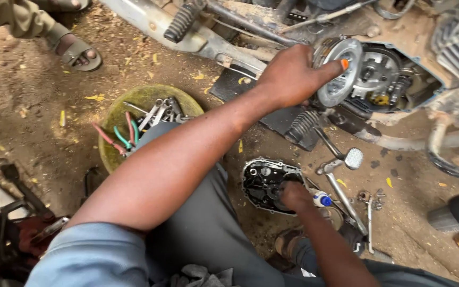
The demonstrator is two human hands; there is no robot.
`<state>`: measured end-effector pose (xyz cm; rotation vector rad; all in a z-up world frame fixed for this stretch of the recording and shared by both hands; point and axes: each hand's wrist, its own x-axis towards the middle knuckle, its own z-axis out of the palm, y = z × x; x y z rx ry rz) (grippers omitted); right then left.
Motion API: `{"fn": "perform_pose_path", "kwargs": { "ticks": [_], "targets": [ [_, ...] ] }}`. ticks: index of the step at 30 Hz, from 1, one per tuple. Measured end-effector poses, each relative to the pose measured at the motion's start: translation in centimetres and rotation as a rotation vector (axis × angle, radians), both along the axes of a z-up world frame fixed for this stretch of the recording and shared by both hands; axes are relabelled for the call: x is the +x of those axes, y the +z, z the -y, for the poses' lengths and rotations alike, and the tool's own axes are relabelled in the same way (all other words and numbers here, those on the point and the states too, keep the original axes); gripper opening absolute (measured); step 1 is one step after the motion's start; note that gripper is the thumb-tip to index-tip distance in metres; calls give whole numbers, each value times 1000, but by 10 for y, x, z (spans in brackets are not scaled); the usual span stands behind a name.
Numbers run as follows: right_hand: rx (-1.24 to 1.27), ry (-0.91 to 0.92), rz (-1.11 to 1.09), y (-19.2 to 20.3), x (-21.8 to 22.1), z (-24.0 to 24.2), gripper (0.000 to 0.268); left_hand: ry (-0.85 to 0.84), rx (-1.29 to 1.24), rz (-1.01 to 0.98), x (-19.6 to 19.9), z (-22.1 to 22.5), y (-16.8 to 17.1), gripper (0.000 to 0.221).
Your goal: The recorder is working on the clutch assembly of a motorcycle engine, cleaning parts and reassembling them.
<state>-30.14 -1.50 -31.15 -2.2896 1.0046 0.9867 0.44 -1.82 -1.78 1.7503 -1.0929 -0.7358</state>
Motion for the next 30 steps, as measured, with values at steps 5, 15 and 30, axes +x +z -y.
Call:
{"fn": "perform_pose_path", "kwargs": {
  "ticks": [5, 15, 30],
  "targets": [
    [385, -161, 375, 48, 21, 3, 29, 157, -137, 260, 12, 49, -83, 91],
    [674, 858, 823, 221, 9, -140, 25, 49, -231, 13, 8, 62, -68, 54],
    [265, 74, 1262, 374, 18, -9, 18, 27, -187, -283, -34, -59, 39, 48]
  ]
}}
